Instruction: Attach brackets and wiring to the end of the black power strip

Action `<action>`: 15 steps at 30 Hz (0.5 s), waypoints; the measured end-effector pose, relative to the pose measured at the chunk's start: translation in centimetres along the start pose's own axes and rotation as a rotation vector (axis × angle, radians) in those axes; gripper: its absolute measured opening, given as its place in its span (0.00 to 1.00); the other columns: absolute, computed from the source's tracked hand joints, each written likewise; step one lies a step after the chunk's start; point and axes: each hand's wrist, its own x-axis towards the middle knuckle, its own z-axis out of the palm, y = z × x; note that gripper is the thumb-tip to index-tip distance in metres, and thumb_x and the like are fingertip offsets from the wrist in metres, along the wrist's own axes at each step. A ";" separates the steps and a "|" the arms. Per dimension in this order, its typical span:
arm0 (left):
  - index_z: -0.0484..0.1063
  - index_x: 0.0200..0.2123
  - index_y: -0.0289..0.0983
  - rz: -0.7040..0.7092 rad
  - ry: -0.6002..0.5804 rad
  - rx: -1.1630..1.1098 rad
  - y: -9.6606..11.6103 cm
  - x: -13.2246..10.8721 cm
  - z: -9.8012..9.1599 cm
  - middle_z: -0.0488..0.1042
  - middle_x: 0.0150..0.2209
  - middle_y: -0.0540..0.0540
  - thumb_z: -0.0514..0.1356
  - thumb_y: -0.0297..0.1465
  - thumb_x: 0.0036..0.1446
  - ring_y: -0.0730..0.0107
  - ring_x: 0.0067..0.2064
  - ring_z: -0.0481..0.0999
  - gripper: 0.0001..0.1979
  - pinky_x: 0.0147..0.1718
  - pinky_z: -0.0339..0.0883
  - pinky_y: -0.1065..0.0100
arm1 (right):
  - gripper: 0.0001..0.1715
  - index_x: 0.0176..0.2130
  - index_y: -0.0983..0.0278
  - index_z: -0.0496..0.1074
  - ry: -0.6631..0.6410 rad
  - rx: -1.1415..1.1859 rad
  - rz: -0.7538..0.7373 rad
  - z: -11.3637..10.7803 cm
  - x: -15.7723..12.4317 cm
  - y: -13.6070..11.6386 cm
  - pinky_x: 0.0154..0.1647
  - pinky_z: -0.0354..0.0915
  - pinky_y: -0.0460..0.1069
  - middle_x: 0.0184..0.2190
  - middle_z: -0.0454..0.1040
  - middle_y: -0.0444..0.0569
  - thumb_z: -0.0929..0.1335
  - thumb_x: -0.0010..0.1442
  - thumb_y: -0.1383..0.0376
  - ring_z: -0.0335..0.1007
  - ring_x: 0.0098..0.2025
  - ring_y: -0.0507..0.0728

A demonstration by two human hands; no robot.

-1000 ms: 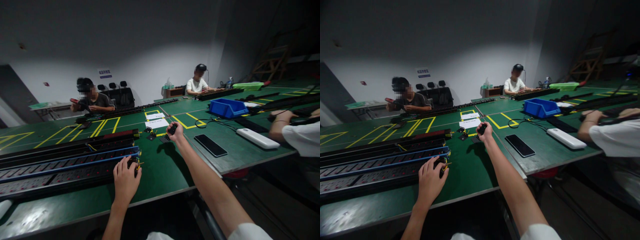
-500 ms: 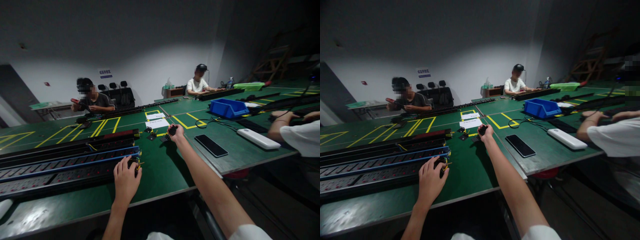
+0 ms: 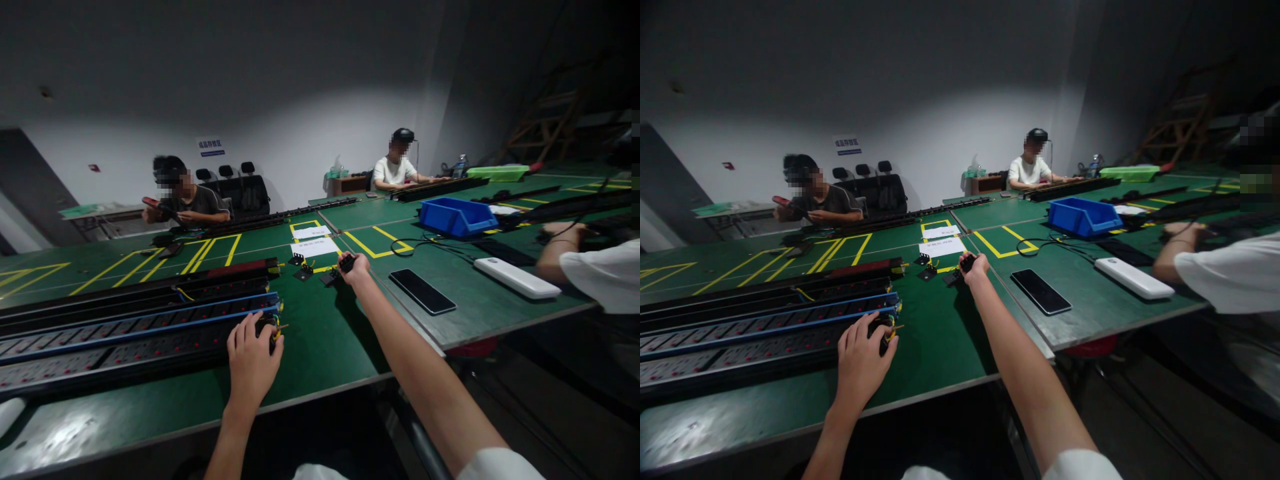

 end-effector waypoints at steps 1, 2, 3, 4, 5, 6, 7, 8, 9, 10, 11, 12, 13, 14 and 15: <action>0.79 0.38 0.41 0.000 0.001 0.000 0.0 0.0 0.0 0.71 0.58 0.39 0.60 0.35 0.61 0.48 0.61 0.67 0.08 0.60 0.58 0.45 | 0.20 0.29 0.63 0.63 0.008 0.001 -0.001 0.0 0.1 0.0 0.17 0.62 0.43 0.18 0.68 0.41 0.54 0.70 0.63 0.66 0.16 0.49; 0.79 0.38 0.41 0.002 0.000 0.000 0.0 0.0 0.0 0.71 0.58 0.39 0.60 0.35 0.61 0.48 0.61 0.67 0.08 0.60 0.58 0.45 | 0.20 0.29 0.63 0.64 0.015 0.003 -0.001 -0.1 0.2 0.0 0.18 0.63 0.43 0.18 0.68 0.41 0.53 0.70 0.63 0.66 0.16 0.49; 0.79 0.39 0.41 0.002 -0.001 -0.001 0.0 0.0 0.0 0.71 0.58 0.39 0.60 0.35 0.61 0.48 0.61 0.67 0.08 0.60 0.58 0.45 | 0.21 0.29 0.63 0.64 0.022 0.005 0.001 -0.1 0.2 0.0 0.18 0.63 0.43 0.17 0.68 0.41 0.53 0.70 0.62 0.66 0.16 0.49; 0.79 0.39 0.42 0.002 -0.002 -0.001 0.0 0.0 0.0 0.71 0.58 0.39 0.60 0.35 0.61 0.48 0.61 0.67 0.08 0.60 0.58 0.45 | 0.21 0.29 0.63 0.64 0.027 0.005 0.003 -0.1 0.3 0.0 0.18 0.63 0.43 0.17 0.68 0.41 0.53 0.70 0.62 0.66 0.16 0.49; 0.79 0.39 0.42 0.000 -0.002 -0.002 0.0 0.0 0.0 0.71 0.58 0.39 0.60 0.35 0.61 0.48 0.61 0.67 0.08 0.60 0.58 0.45 | 0.22 0.29 0.63 0.64 0.029 0.003 0.003 -0.1 0.3 0.0 0.18 0.63 0.43 0.17 0.68 0.41 0.53 0.71 0.62 0.66 0.16 0.49; 0.79 0.39 0.42 -0.002 -0.003 -0.002 0.0 0.0 0.0 0.71 0.58 0.39 0.60 0.35 0.61 0.48 0.61 0.67 0.08 0.60 0.58 0.45 | 0.22 0.29 0.63 0.64 0.028 0.000 0.002 -0.1 0.3 0.0 0.18 0.63 0.43 0.17 0.68 0.41 0.53 0.71 0.62 0.66 0.16 0.49; 0.79 0.39 0.42 -0.004 -0.005 -0.003 0.0 0.0 0.0 0.71 0.58 0.39 0.60 0.35 0.61 0.48 0.61 0.67 0.08 0.60 0.58 0.45 | 0.22 0.29 0.62 0.64 0.026 -0.004 0.000 -0.2 0.4 0.0 0.18 0.63 0.43 0.17 0.68 0.41 0.53 0.71 0.62 0.66 0.16 0.49; 0.79 0.39 0.42 -0.005 -0.006 -0.003 0.0 0.0 0.0 0.71 0.58 0.39 0.60 0.35 0.61 0.48 0.61 0.67 0.08 0.60 0.58 0.45 | 0.22 0.29 0.62 0.64 0.025 -0.008 -0.002 -0.2 0.4 0.0 0.18 0.63 0.43 0.17 0.68 0.41 0.52 0.71 0.62 0.66 0.16 0.50; 0.79 0.38 0.42 -0.006 -0.007 -0.003 0.0 0.0 0.0 0.71 0.58 0.39 0.60 0.35 0.61 0.48 0.61 0.67 0.08 0.60 0.58 0.45 | 0.22 0.29 0.62 0.64 0.025 -0.011 -0.005 -0.2 0.4 0.0 0.18 0.63 0.43 0.17 0.68 0.41 0.52 0.71 0.62 0.66 0.16 0.50; 0.79 0.38 0.42 -0.006 -0.008 -0.004 0.0 0.0 -0.1 0.71 0.58 0.39 0.60 0.35 0.61 0.48 0.61 0.67 0.08 0.60 0.58 0.45 | 0.22 0.29 0.62 0.64 0.025 -0.012 -0.007 -0.2 0.5 0.0 0.18 0.63 0.43 0.17 0.68 0.41 0.52 0.71 0.62 0.66 0.16 0.50; 0.79 0.38 0.42 -0.006 -0.008 -0.004 0.0 0.0 -0.1 0.71 0.58 0.39 0.60 0.35 0.61 0.48 0.61 0.67 0.08 0.60 0.58 0.45 | 0.22 0.29 0.62 0.64 0.025 -0.014 -0.007 -0.2 0.5 0.0 0.18 0.63 0.44 0.18 0.68 0.41 0.53 0.70 0.62 0.67 0.16 0.50; 0.79 0.38 0.42 -0.004 -0.009 -0.005 0.0 0.0 -0.1 0.71 0.58 0.39 0.60 0.35 0.61 0.48 0.61 0.67 0.08 0.60 0.58 0.45 | 0.21 0.30 0.62 0.64 0.026 -0.017 -0.008 -0.3 0.6 0.0 0.17 0.63 0.44 0.18 0.69 0.41 0.53 0.70 0.62 0.67 0.16 0.50; 0.79 0.38 0.42 -0.004 -0.008 -0.005 0.0 0.0 -0.1 0.71 0.58 0.39 0.60 0.35 0.61 0.48 0.61 0.67 0.08 0.60 0.58 0.45 | 0.21 0.30 0.62 0.64 0.028 -0.019 -0.011 -0.3 0.7 0.0 0.17 0.63 0.44 0.18 0.69 0.42 0.53 0.70 0.62 0.67 0.16 0.50; 0.78 0.39 0.42 -0.003 -0.008 -0.006 0.0 0.0 0.0 0.71 0.58 0.39 0.60 0.35 0.61 0.48 0.61 0.67 0.08 0.60 0.58 0.45 | 0.20 0.30 0.62 0.64 0.032 -0.024 -0.017 -0.4 0.9 0.0 0.17 0.63 0.44 0.18 0.69 0.42 0.53 0.69 0.63 0.67 0.16 0.50; 0.78 0.39 0.41 -0.003 -0.006 -0.007 0.0 0.0 0.0 0.71 0.58 0.39 0.60 0.35 0.61 0.48 0.62 0.66 0.08 0.60 0.58 0.45 | 0.18 0.30 0.62 0.63 0.035 -0.031 -0.025 -0.4 1.0 0.0 0.17 0.63 0.44 0.18 0.69 0.42 0.53 0.68 0.65 0.67 0.16 0.50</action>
